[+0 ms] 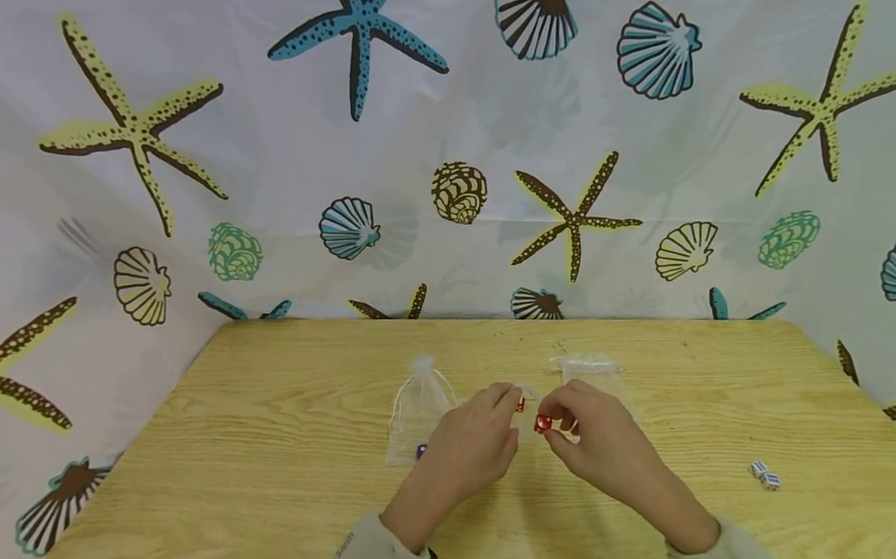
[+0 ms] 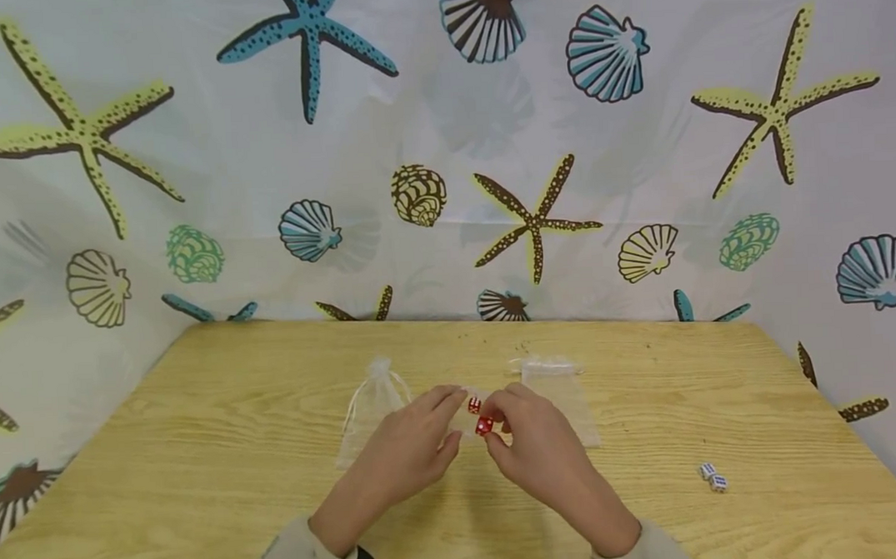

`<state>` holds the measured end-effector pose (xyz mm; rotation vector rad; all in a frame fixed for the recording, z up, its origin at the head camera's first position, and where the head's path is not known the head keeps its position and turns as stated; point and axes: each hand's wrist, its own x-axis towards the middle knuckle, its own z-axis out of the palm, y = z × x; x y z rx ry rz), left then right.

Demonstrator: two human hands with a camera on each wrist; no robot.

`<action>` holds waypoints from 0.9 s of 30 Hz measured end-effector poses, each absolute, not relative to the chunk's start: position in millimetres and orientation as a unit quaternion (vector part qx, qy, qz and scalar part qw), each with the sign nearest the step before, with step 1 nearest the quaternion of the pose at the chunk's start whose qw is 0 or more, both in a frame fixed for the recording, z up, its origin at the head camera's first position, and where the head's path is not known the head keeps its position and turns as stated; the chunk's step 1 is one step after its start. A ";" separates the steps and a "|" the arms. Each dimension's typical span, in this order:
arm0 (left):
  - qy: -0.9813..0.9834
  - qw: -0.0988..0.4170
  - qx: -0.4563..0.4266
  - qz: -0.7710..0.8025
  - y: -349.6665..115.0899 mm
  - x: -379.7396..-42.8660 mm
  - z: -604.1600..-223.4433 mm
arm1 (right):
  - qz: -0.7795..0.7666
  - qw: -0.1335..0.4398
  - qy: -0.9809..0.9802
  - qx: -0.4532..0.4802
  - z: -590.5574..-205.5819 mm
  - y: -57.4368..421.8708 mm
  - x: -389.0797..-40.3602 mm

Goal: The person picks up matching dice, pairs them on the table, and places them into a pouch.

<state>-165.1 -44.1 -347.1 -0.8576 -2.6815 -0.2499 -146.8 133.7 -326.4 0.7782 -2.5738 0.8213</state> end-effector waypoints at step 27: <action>-0.928 0.179 -0.310 -0.106 -46.3 -164.9 -347.1 | 0.222 0.157 -0.928 0.255 -337.4 126.7 -156.5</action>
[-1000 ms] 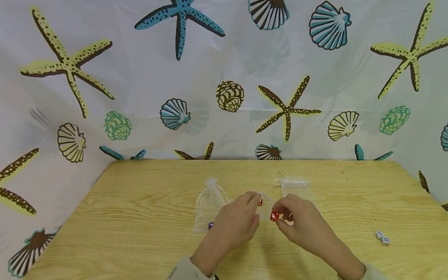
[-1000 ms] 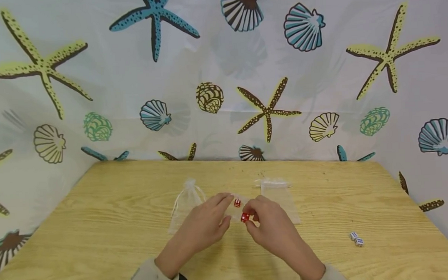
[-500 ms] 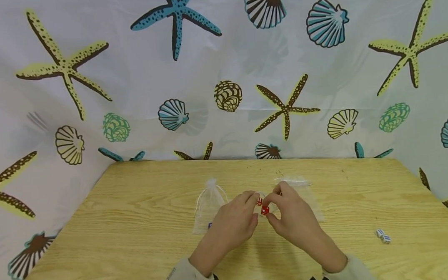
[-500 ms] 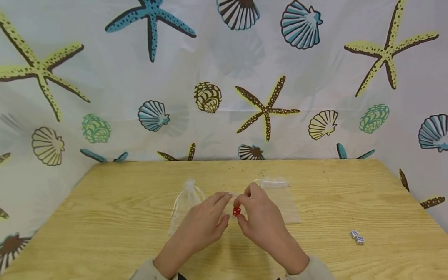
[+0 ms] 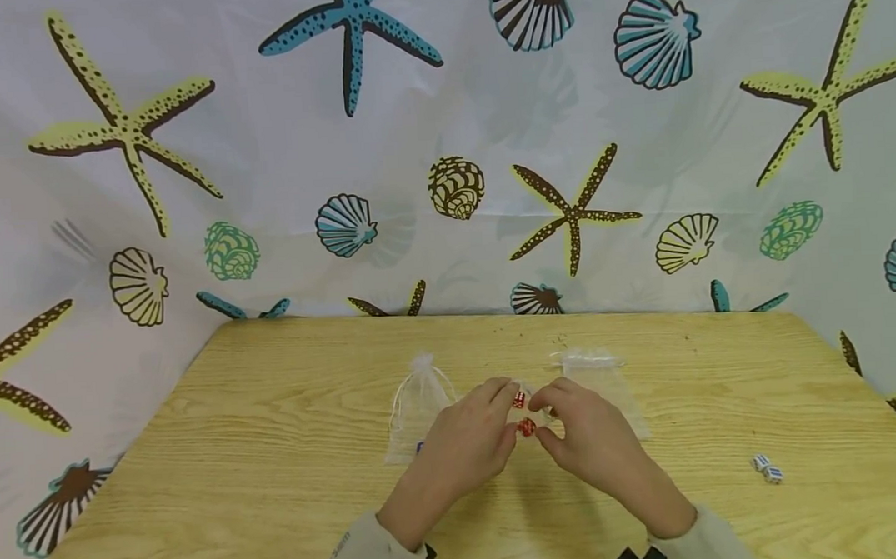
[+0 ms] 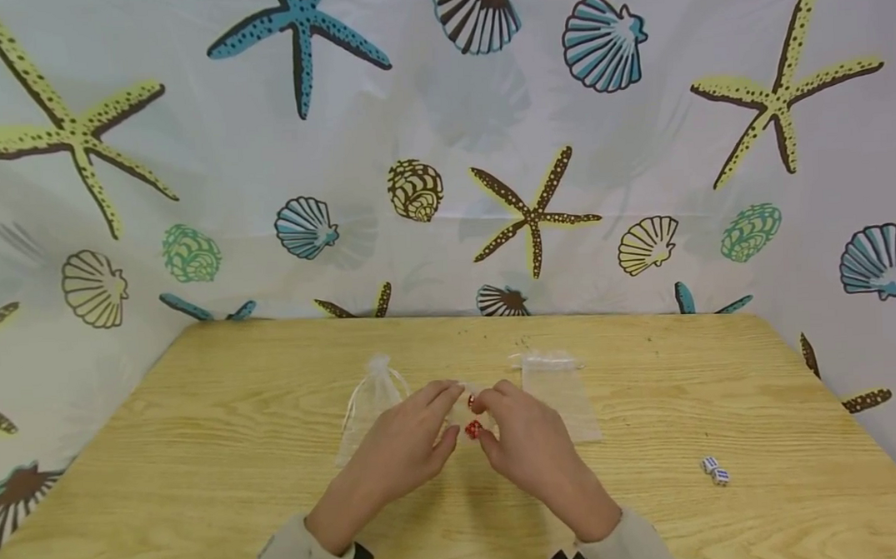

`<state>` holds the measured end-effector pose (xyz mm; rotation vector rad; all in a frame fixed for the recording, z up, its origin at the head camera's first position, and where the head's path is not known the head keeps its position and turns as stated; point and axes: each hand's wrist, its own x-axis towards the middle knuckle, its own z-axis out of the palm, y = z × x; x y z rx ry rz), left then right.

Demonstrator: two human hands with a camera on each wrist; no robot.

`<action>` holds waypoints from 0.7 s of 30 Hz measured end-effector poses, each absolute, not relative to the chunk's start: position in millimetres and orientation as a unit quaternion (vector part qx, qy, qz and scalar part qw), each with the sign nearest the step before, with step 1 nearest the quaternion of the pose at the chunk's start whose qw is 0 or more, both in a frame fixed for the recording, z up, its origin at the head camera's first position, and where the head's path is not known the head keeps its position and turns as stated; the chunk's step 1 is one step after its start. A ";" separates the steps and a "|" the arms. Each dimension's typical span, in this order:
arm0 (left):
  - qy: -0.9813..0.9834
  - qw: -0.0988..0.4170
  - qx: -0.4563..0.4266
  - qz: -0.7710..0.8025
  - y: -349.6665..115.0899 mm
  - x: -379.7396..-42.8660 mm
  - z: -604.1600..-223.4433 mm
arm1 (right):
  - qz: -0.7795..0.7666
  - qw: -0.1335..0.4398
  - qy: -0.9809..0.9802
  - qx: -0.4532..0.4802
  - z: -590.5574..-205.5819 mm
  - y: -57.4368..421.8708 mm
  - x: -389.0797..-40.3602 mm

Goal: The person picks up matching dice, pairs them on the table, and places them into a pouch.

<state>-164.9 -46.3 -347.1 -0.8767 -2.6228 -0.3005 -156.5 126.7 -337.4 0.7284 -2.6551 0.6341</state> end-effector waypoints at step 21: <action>-0.924 0.136 -0.321 -0.157 -51.3 -166.5 -343.9 | 0.256 0.155 -0.904 0.306 -333.8 140.5 -162.8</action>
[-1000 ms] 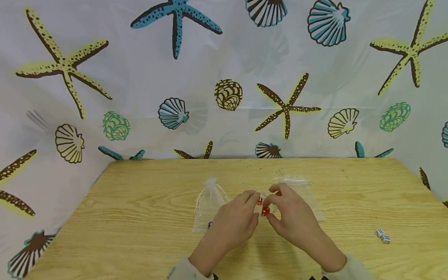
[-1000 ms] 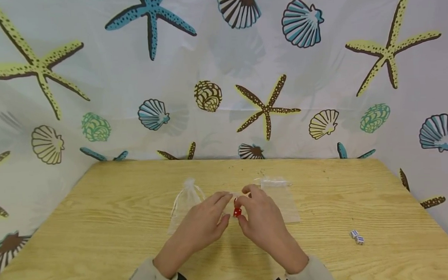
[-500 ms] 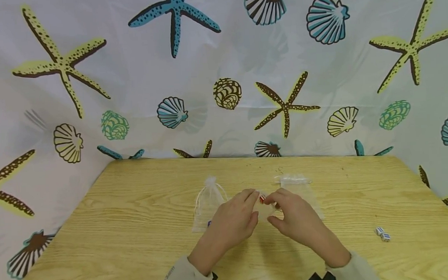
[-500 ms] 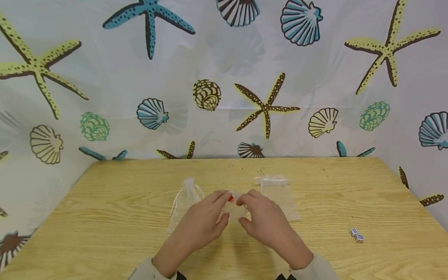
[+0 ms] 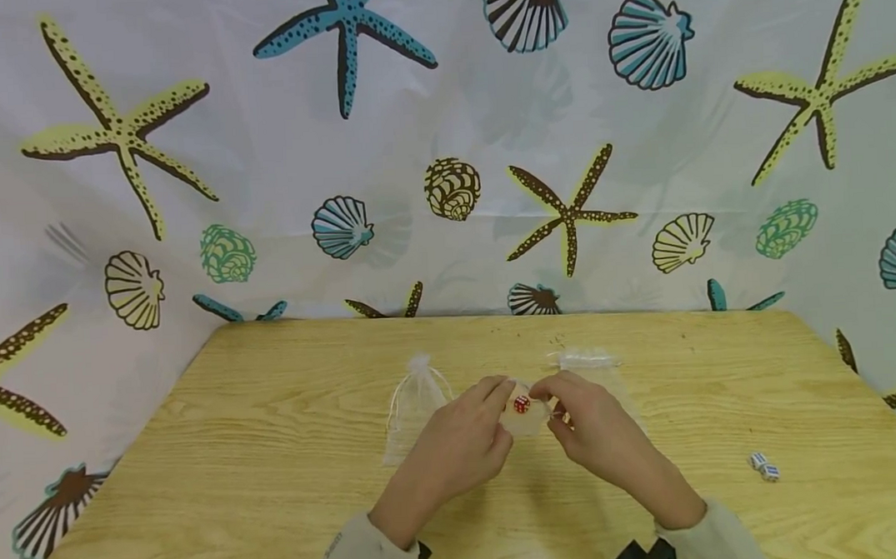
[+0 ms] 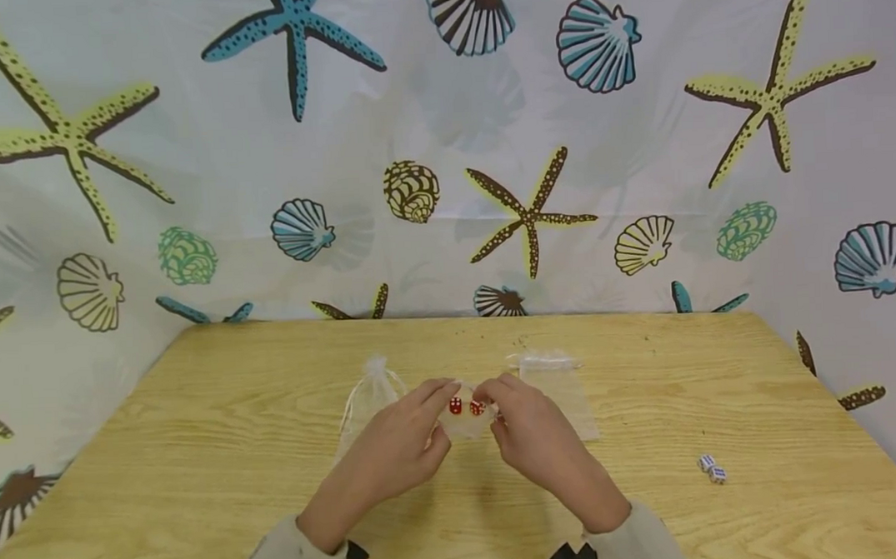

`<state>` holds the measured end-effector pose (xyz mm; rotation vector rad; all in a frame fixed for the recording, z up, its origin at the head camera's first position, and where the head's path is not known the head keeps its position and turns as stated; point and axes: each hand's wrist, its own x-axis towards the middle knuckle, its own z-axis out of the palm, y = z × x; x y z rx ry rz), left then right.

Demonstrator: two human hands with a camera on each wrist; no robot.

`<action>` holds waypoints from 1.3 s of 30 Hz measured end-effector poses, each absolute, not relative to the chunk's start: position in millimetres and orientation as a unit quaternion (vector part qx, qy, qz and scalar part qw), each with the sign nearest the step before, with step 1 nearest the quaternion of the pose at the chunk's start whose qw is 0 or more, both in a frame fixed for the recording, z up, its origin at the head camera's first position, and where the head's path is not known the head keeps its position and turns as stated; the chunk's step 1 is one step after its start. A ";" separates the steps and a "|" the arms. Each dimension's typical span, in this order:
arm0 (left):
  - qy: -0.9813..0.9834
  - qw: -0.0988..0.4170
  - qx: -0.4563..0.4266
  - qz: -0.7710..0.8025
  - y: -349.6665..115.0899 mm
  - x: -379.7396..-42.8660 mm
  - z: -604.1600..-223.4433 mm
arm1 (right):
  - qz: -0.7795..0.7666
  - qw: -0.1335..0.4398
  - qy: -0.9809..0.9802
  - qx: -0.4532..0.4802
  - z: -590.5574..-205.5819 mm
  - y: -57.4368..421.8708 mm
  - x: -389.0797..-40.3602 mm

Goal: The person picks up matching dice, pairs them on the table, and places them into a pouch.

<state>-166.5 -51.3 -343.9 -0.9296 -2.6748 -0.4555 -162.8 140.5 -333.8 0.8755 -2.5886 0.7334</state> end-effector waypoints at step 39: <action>-0.941 0.188 -0.195 -0.203 -79.6 -178.7 -337.1 | 0.261 0.201 -0.916 0.229 -330.8 159.4 -173.3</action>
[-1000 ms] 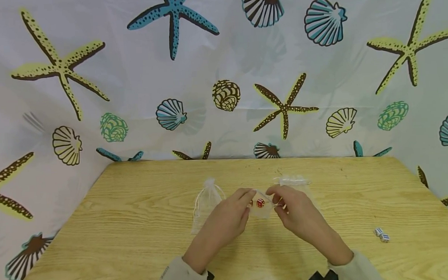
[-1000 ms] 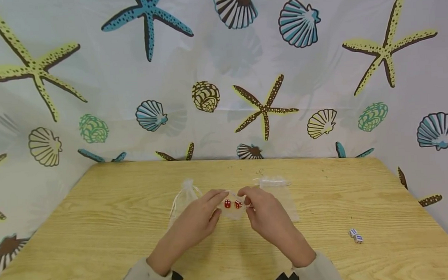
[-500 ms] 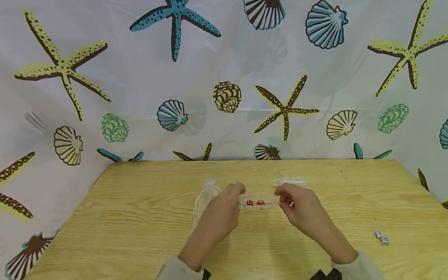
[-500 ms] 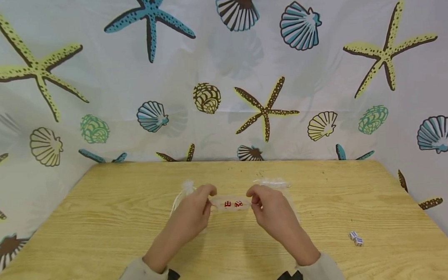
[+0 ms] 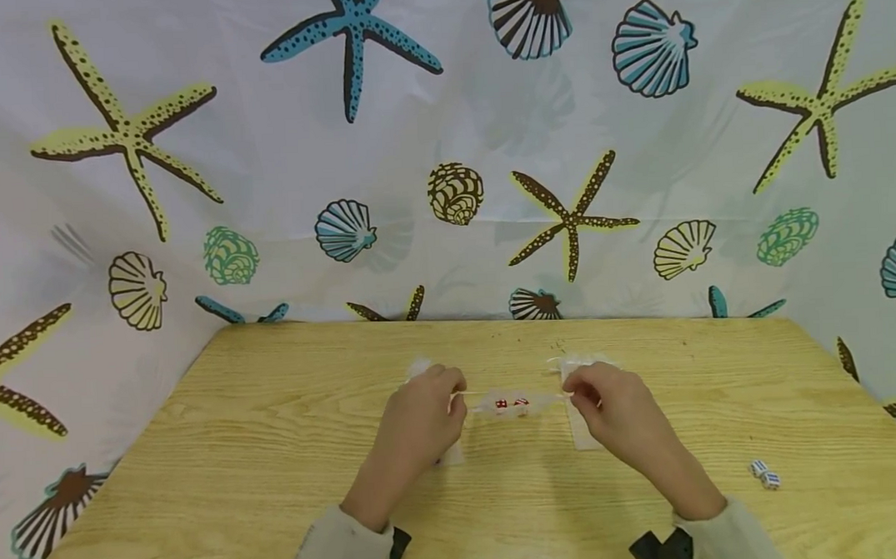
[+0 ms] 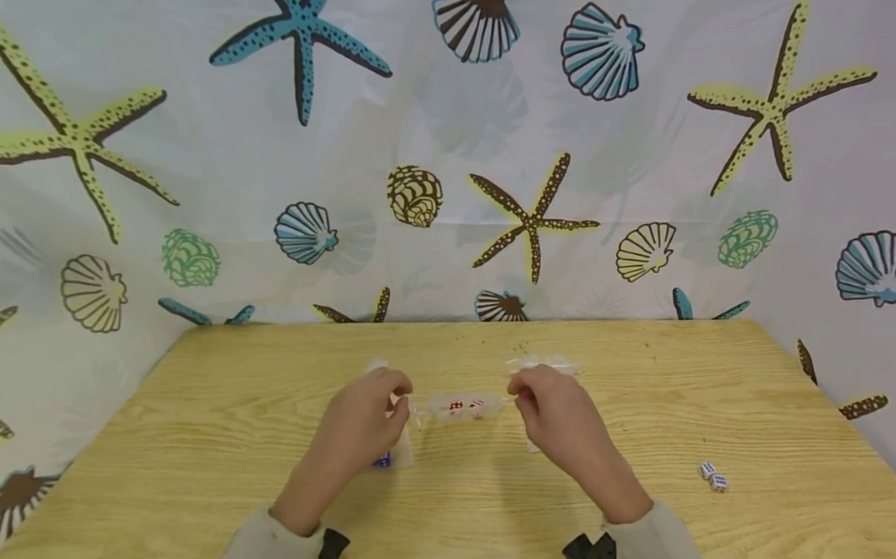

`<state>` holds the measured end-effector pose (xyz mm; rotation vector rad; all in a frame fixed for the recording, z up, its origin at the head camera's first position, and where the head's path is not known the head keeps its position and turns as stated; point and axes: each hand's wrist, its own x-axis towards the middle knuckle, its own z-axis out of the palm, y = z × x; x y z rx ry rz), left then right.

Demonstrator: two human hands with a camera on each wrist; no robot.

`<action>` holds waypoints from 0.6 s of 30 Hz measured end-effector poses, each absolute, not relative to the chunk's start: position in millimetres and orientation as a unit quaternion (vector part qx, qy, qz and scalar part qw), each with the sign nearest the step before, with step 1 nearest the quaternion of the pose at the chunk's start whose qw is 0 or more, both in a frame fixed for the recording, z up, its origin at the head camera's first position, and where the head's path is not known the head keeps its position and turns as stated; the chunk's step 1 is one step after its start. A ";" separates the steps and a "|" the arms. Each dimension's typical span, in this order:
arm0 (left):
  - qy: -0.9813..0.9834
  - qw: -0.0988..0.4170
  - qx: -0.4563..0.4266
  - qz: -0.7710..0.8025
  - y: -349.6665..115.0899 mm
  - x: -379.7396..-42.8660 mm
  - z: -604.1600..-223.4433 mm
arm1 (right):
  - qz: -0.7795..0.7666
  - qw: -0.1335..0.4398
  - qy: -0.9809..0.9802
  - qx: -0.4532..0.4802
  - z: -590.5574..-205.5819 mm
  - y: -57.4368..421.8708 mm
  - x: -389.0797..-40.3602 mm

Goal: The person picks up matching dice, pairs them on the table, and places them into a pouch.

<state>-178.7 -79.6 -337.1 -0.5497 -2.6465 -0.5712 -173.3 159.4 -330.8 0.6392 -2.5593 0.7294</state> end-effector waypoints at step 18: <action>-0.951 0.172 -0.143 -0.212 -115.1 -181.0 -325.5 | 0.244 0.191 -0.923 0.229 -324.6 185.6 -176.2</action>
